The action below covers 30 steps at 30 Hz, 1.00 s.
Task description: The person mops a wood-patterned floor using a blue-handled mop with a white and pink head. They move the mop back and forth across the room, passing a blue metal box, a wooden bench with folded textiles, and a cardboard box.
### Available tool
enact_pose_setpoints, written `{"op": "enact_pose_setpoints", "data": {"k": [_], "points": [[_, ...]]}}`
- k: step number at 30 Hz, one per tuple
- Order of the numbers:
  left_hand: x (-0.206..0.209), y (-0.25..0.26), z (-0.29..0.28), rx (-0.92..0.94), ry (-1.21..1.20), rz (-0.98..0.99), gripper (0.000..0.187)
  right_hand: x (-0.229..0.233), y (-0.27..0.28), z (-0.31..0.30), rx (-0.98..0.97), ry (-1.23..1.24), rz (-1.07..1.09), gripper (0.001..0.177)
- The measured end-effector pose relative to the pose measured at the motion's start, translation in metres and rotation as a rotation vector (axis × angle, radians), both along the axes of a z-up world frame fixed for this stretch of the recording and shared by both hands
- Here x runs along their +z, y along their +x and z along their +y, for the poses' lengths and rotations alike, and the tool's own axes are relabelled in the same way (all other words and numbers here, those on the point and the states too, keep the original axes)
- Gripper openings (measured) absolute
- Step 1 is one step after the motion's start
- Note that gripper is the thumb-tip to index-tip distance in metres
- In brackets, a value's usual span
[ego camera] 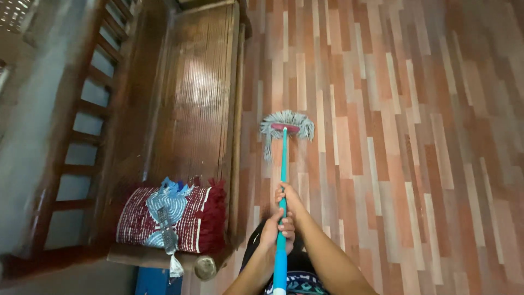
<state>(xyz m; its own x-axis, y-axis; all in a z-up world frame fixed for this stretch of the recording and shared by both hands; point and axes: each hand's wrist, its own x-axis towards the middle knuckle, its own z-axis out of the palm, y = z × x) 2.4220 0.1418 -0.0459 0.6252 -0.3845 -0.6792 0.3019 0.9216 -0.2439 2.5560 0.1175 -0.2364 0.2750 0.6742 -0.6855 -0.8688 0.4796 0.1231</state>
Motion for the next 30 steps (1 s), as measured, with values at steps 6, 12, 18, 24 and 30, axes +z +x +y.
{"op": "enact_pose_setpoints", "data": {"k": [6, 12, 18, 24, 30], "points": [[-0.006, 0.063, 0.008, 0.01, 0.016, -0.049, 0.026, 0.011, 0.063, 0.004, 0.003, -0.007, -0.02, 0.019], [-0.01, 0.157, 0.035, -0.04, 0.096, 0.0, 0.027, -0.028, 0.161, 0.035, 0.074, 0.005, 0.037, 0.019], [-0.035, 0.246, 0.071, -0.051, 0.052, -0.053, 0.021, -0.046, 0.252, 0.066, 0.1, -0.087, -0.104, 0.036], [-0.019, 0.287, 0.101, -0.013, -0.021, -0.028, 0.024, -0.051, 0.295, 0.089, 0.102, -0.014, -0.001, 0.036], [-0.032, 0.314, 0.136, 0.007, -0.073, -0.088, 0.027, 0.041, 0.32, 0.12, 0.033, -0.376, -0.221, 0.027]]}}
